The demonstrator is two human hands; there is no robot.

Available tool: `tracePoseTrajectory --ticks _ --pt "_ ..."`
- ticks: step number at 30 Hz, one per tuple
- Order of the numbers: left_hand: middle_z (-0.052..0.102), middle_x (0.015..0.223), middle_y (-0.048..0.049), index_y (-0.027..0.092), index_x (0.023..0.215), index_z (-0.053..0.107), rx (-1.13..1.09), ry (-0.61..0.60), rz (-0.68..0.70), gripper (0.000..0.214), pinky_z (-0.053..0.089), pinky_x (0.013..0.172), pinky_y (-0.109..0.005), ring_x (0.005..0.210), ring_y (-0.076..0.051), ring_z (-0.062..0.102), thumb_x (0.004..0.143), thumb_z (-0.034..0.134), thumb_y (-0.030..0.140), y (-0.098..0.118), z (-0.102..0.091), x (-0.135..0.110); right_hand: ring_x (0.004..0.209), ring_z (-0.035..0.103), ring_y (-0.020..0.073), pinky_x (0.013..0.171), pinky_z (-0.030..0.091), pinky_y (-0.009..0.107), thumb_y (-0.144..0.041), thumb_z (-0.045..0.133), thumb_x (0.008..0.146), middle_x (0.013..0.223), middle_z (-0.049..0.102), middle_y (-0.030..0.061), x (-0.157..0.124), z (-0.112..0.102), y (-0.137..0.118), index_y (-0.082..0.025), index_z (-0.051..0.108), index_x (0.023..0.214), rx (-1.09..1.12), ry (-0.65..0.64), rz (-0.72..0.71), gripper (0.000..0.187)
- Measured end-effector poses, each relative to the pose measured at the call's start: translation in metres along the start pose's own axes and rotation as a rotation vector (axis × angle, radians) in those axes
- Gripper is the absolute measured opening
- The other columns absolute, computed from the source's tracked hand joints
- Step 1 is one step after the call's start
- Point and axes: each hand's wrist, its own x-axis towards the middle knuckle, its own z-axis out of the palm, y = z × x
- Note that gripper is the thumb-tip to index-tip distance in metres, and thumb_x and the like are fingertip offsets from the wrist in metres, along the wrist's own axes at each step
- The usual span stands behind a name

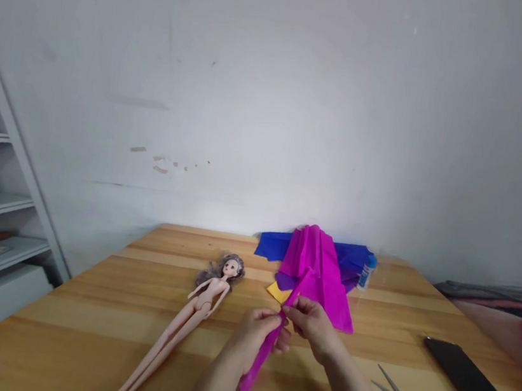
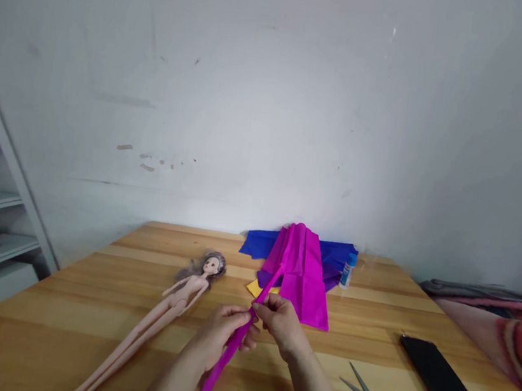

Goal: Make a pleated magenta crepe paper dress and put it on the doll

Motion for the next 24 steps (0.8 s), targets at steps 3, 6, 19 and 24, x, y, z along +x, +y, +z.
tracePoseTrajectory --ticks 3,6,19,24 --pt "0.069 0.067 -0.0083 0.010 0.085 0.064 -0.064 -0.032 -0.059 0.032 0.046 0.051 -0.025 0.054 -0.018 0.065 0.068 0.063 0.038 0.0002 -0.0006 -0.0020 0.042 0.031 0.0055 0.043 0.019 0.022 -0.039 0.067 0.066 0.049 0.045 -0.0070 0.0001 0.0004 0.0002 -0.017 0.056 0.065 -0.009 0.016 0.017 0.025" --pt "0.070 0.071 -0.0099 0.009 0.085 0.065 -0.088 -0.049 -0.101 0.035 0.047 0.051 -0.025 0.056 -0.019 0.066 0.073 0.057 0.041 0.0017 -0.0010 -0.0021 0.042 0.032 0.0058 0.043 0.020 0.022 -0.037 0.066 0.065 0.049 0.047 -0.0066 0.0001 0.0001 0.0003 -0.017 0.055 0.062 -0.022 0.047 0.032 0.023" --pt "0.070 0.067 -0.0097 0.010 0.082 0.065 -0.012 0.021 -0.050 0.027 0.046 0.047 -0.023 0.054 -0.018 0.065 0.068 0.064 0.033 -0.0009 -0.0010 0.0002 0.046 0.037 0.0067 0.047 0.028 0.022 -0.033 0.068 0.066 0.053 0.052 -0.0048 -0.0009 0.0011 0.0002 -0.017 0.059 0.062 -0.015 0.020 -0.033 0.019" --pt "0.070 0.066 -0.0086 0.010 0.083 0.065 -0.014 0.059 -0.022 0.029 0.046 0.047 -0.023 0.053 -0.018 0.065 0.069 0.065 0.036 -0.0022 -0.0023 0.0034 0.054 0.044 0.0093 0.055 0.035 0.023 -0.034 0.069 0.068 0.058 0.054 -0.0035 0.0004 0.0008 0.0064 -0.016 0.062 0.066 0.023 -0.042 -0.098 0.020"
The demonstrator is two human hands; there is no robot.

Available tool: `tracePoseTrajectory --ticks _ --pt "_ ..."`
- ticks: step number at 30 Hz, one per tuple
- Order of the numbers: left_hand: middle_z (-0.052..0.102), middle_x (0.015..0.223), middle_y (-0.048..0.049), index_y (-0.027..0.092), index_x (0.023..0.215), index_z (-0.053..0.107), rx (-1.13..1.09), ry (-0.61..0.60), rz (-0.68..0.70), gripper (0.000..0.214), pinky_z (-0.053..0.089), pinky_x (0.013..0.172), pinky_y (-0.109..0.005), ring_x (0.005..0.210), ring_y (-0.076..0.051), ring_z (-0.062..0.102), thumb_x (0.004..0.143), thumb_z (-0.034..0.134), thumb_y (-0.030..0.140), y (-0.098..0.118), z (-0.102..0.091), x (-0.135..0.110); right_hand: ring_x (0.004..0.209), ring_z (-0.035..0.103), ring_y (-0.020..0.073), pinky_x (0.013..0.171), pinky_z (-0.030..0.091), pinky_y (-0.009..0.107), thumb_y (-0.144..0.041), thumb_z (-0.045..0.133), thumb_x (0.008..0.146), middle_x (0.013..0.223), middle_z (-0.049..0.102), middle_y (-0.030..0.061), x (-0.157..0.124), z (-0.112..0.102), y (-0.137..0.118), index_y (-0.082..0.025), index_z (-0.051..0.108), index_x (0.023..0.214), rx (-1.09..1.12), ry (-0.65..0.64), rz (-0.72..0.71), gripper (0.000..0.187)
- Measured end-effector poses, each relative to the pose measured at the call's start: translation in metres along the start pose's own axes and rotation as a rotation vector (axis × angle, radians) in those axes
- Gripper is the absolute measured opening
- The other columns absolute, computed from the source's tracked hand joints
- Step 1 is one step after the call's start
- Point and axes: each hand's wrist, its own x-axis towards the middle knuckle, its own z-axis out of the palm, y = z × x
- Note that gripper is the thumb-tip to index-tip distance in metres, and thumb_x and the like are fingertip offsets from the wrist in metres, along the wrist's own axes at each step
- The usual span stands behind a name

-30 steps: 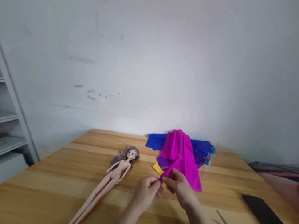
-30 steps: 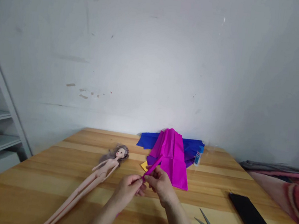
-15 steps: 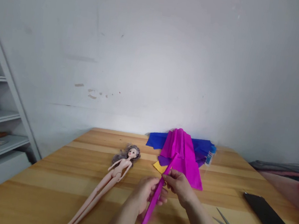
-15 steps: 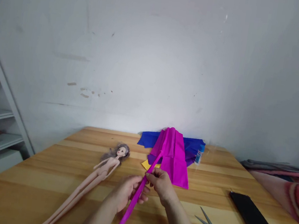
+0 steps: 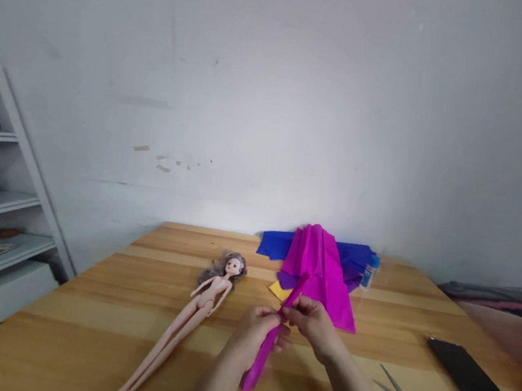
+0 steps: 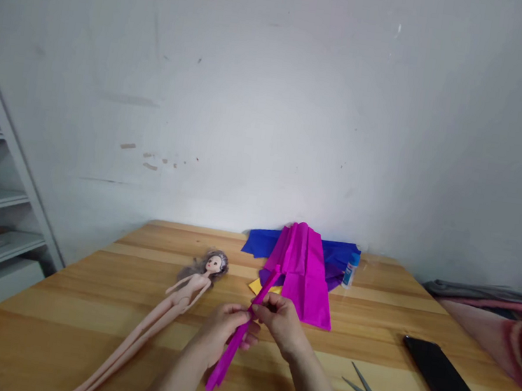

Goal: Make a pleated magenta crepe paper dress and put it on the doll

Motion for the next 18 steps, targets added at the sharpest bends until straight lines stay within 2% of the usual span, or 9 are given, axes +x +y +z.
tracePoseTrajectory --ticks 8,14,18 --pt "0.071 0.076 -0.0105 0.011 0.085 0.065 -0.008 0.008 0.016 0.031 0.047 0.049 -0.023 0.058 -0.018 0.067 0.070 0.065 0.038 -0.0029 -0.0018 0.0022 0.063 0.052 0.0133 0.062 0.040 0.026 -0.038 0.071 0.067 0.066 0.059 -0.0005 0.0023 -0.0008 -0.0003 -0.016 0.063 0.072 -0.024 0.036 -0.053 0.024" --pt "0.071 0.072 -0.0095 0.011 0.081 0.065 -0.037 0.023 0.033 0.028 0.045 0.049 -0.024 0.055 -0.019 0.066 0.067 0.066 0.036 0.0003 -0.0013 0.0015 0.063 0.054 0.0147 0.064 0.043 0.027 -0.036 0.070 0.070 0.065 0.062 0.0007 -0.0004 -0.0006 -0.0005 -0.017 0.068 0.072 -0.056 -0.016 -0.077 0.019" --pt "0.068 0.064 -0.0064 0.011 0.076 0.066 -0.184 0.000 0.060 0.027 0.043 0.049 -0.024 0.050 -0.017 0.063 0.062 0.071 0.033 0.0043 0.0026 -0.0017 0.070 0.058 0.0186 0.066 0.046 0.030 -0.033 0.072 0.067 0.073 0.064 0.0038 -0.0018 0.0026 -0.0049 -0.018 0.071 0.071 -0.112 0.013 -0.165 0.015"
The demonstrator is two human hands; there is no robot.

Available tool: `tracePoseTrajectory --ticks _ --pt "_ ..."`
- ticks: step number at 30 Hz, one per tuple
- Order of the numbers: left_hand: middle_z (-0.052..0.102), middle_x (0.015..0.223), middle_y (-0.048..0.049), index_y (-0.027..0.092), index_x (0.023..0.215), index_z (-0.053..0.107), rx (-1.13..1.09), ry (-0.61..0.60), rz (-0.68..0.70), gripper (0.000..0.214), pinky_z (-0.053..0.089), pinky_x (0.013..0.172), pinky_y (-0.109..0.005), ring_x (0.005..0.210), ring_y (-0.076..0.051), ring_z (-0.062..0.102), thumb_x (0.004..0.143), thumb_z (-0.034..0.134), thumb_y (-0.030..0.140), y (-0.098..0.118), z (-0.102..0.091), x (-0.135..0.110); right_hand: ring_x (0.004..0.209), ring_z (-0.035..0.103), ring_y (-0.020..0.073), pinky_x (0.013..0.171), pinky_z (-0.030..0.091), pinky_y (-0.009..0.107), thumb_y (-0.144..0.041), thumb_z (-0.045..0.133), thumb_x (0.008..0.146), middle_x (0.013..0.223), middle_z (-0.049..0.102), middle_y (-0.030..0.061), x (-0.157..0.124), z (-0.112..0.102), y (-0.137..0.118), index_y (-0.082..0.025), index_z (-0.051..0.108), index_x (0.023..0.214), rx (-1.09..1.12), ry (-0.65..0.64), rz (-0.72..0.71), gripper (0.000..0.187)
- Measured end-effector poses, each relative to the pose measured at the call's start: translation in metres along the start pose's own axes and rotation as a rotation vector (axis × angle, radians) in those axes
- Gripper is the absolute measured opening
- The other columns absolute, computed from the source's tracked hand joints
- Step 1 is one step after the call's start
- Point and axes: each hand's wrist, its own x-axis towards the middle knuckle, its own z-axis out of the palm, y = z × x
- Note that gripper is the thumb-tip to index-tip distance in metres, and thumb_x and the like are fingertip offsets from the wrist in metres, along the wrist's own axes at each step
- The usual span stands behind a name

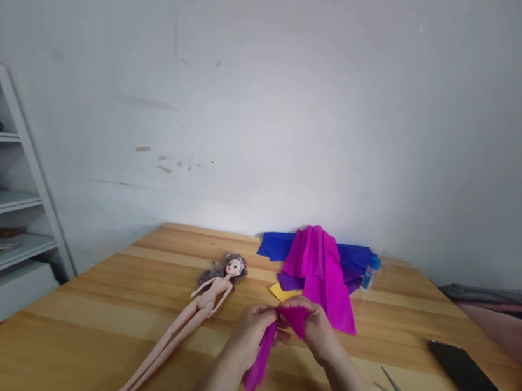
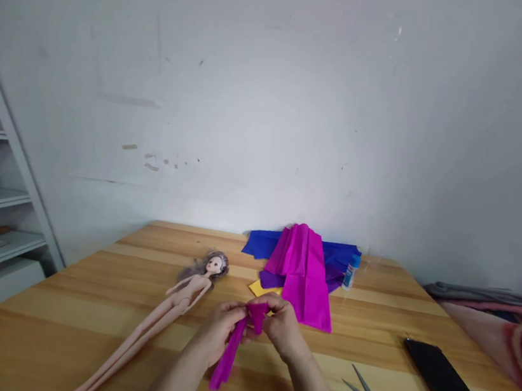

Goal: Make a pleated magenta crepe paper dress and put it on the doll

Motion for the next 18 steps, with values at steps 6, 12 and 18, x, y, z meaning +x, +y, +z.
tracePoseTrajectory --ticks 6,12,18 --pt "0.063 0.057 -0.0002 0.011 0.071 0.067 -0.155 0.008 0.041 0.029 0.040 0.050 -0.021 0.050 -0.010 0.054 0.053 0.080 0.029 -0.001 -0.001 0.004 0.086 0.058 0.0201 0.078 0.046 0.032 -0.026 0.067 0.074 0.088 0.061 0.0055 0.001 0.003 0.011 -0.025 0.075 0.080 -0.214 0.043 -0.210 0.010" --pt "0.064 0.063 -0.0025 0.012 0.076 0.067 -0.191 -0.029 0.031 0.036 0.041 0.054 -0.024 0.056 -0.013 0.056 0.052 0.082 0.034 -0.001 -0.004 0.006 0.089 0.057 0.0202 0.078 0.046 0.032 -0.020 0.061 0.077 0.092 0.060 0.0068 -0.002 0.010 0.014 -0.026 0.075 0.084 -0.369 0.095 -0.311 0.016" --pt "0.061 0.056 -0.0009 0.012 0.073 0.064 -0.162 -0.068 0.000 0.035 0.042 0.053 -0.025 0.050 -0.012 0.056 0.058 0.080 0.040 -0.003 -0.001 0.003 0.081 0.058 0.0206 0.072 0.045 0.030 -0.022 0.060 0.076 0.081 0.065 0.0054 -0.002 0.013 0.011 -0.023 0.072 0.079 -0.386 0.204 -0.257 0.012"
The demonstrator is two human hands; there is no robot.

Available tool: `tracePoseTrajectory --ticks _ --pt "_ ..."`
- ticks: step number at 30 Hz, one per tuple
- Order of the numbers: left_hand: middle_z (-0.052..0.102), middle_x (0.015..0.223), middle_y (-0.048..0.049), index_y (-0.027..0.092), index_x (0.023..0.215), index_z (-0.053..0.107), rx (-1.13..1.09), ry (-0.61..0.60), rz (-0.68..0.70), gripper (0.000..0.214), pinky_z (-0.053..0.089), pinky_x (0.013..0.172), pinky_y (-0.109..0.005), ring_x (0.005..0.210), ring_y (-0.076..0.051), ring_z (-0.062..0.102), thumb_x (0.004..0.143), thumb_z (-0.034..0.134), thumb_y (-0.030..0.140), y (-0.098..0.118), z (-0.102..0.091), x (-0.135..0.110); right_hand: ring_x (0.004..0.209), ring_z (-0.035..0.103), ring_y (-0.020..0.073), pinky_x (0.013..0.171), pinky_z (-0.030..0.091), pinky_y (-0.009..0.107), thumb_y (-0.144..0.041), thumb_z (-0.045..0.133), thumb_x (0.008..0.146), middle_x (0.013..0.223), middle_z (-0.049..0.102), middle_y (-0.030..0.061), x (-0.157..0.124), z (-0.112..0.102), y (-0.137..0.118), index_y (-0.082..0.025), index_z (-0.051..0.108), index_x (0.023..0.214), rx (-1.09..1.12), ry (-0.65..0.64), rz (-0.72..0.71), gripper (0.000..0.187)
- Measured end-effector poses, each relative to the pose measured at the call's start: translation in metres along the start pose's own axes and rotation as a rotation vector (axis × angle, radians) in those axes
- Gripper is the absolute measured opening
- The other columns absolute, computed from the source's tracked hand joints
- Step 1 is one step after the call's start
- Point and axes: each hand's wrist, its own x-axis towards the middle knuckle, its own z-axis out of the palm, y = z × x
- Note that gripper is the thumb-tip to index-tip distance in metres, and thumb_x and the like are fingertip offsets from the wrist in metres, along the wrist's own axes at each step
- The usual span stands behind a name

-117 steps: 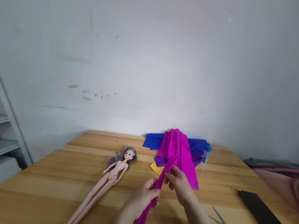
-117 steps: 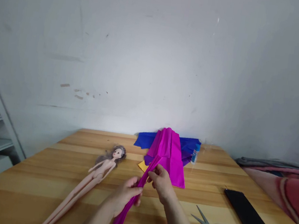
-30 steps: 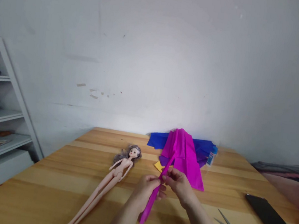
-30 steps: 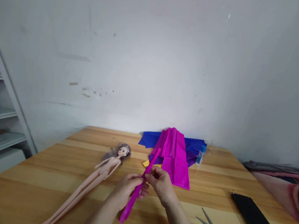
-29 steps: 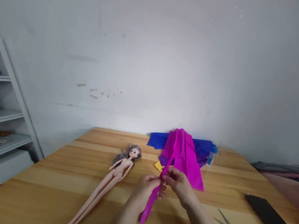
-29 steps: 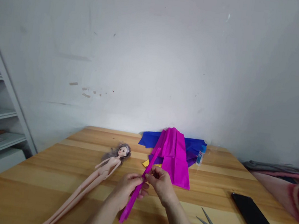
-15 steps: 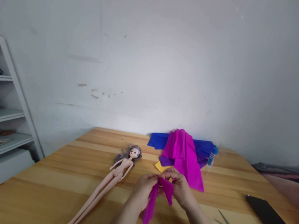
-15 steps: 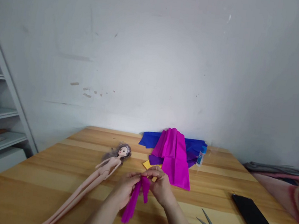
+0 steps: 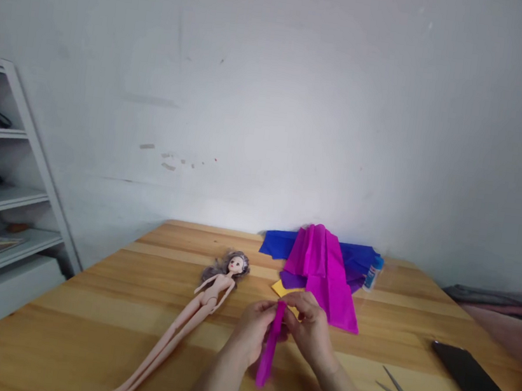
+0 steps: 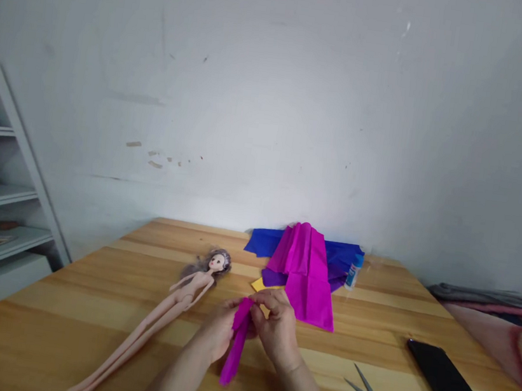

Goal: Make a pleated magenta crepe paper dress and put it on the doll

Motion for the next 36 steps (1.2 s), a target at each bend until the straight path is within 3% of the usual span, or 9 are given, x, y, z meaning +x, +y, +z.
tracePoseTrajectory --ticks 4,10,20,26,29,32,36 --pt "0.067 0.065 -0.0066 0.011 0.078 0.063 0.076 0.022 -0.035 0.038 0.045 0.055 -0.027 0.056 -0.018 0.063 0.063 0.076 0.044 -0.003 -0.001 0.002 0.074 0.059 0.0205 0.068 0.045 0.029 -0.034 0.062 0.075 0.073 0.066 0.0045 0.002 0.001 0.010 -0.020 0.069 0.072 0.068 0.033 0.174 0.016" --pt "0.070 0.069 -0.0086 0.010 0.084 0.064 0.053 0.068 -0.007 0.042 0.049 0.059 -0.029 0.062 -0.021 0.067 0.061 0.077 0.042 -0.003 -0.003 0.003 0.074 0.062 0.0211 0.067 0.048 0.030 -0.043 0.064 0.073 0.079 0.070 0.0058 0.002 0.003 0.015 -0.018 0.070 0.081 0.245 -0.099 0.374 0.028" --pt "0.069 0.064 -0.0070 0.010 0.087 0.063 0.115 0.086 -0.032 0.046 0.049 0.058 -0.030 0.060 -0.021 0.067 0.061 0.077 0.046 -0.003 0.002 0.001 0.059 0.058 0.0166 0.057 0.046 0.027 -0.047 0.067 0.067 0.063 0.064 0.0021 0.003 0.002 0.004 -0.016 0.067 0.068 0.315 -0.085 0.434 0.031" --pt "0.069 0.067 -0.0071 0.011 0.082 0.063 0.056 -0.077 -0.008 0.037 0.049 0.059 -0.029 0.061 -0.021 0.067 0.065 0.074 0.042 -0.003 0.003 -0.001 0.051 0.052 0.0132 0.049 0.041 0.025 -0.048 0.065 0.067 0.056 0.058 -0.0011 0.003 0.002 0.004 -0.017 0.063 0.064 0.269 -0.006 0.461 0.031" --pt "0.070 0.072 -0.0090 0.010 0.086 0.064 0.111 -0.133 -0.080 0.037 0.050 0.064 -0.032 0.062 -0.021 0.067 0.065 0.074 0.040 -0.004 0.002 -0.003 0.052 0.052 0.0131 0.050 0.040 0.024 -0.046 0.062 0.070 0.056 0.057 -0.0017 0.004 -0.001 0.002 -0.017 0.062 0.066 0.217 0.021 0.430 0.028" --pt "0.070 0.072 -0.0096 0.010 0.087 0.064 0.201 -0.091 -0.175 0.038 0.051 0.064 -0.033 0.061 -0.021 0.067 0.063 0.075 0.038 -0.003 0.002 -0.004 0.053 0.051 0.0134 0.052 0.041 0.024 -0.043 0.062 0.070 0.057 0.057 -0.0019 0.005 -0.004 0.000 -0.018 0.062 0.066 0.235 0.012 0.410 0.025" --pt "0.070 0.072 -0.0081 0.011 0.087 0.063 0.208 -0.056 -0.182 0.038 0.051 0.063 -0.032 0.062 -0.021 0.067 0.062 0.076 0.037 -0.001 0.004 -0.005 0.053 0.050 0.0129 0.053 0.041 0.025 -0.040 0.064 0.068 0.058 0.057 -0.0024 0.005 -0.003 0.002 -0.019 0.062 0.067 0.302 0.010 0.381 0.022"
